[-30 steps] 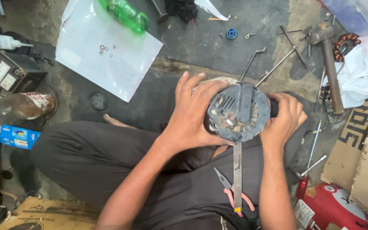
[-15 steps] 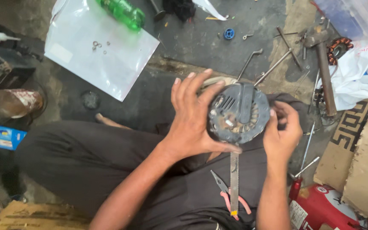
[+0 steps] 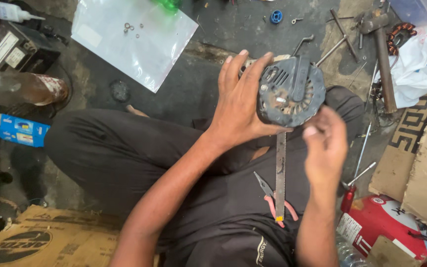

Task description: The person sits on the workshop floor with an alternator in their lap and disassembles it. They use a wrench to loosen its pulley nut, tap components with a hammer, pry parts apart with pliers, and file a surface, handling the alternator housing, cover, and small screws.

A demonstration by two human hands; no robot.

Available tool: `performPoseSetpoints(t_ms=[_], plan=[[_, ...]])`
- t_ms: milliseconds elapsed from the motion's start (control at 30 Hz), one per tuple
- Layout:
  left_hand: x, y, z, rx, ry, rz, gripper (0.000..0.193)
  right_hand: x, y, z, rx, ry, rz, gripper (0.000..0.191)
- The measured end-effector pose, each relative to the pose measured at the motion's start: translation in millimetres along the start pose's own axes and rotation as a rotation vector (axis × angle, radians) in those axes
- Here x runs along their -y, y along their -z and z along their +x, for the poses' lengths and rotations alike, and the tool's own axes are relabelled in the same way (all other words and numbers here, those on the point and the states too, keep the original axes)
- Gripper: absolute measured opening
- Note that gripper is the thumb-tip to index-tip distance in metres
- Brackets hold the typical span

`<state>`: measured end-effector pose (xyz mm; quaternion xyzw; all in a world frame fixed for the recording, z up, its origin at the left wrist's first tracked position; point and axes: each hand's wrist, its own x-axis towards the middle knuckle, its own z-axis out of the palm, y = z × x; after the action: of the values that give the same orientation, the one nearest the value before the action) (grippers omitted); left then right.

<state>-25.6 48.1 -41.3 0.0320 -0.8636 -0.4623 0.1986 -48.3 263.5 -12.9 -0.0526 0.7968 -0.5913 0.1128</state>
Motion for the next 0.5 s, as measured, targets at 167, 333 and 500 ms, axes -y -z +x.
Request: performPoseSetpoints(t_ms=[167,333,500], plan=[[0.4,-0.6,3.1,-0.029,0.010,-0.105,0.119,22.2,9.5,49.9,0.159,-0.152,0.405,0.047],[1.1,1.3,5.8,-0.031,-0.018,-0.158,0.118,38.2,19.3,79.0,0.225,-0.203,0.205,0.042],[11.7,8.4,12.9,0.053,-0.057,-0.197,0.124,49.7,9.5,104.2,0.314,-0.116,-0.030,0.041]])
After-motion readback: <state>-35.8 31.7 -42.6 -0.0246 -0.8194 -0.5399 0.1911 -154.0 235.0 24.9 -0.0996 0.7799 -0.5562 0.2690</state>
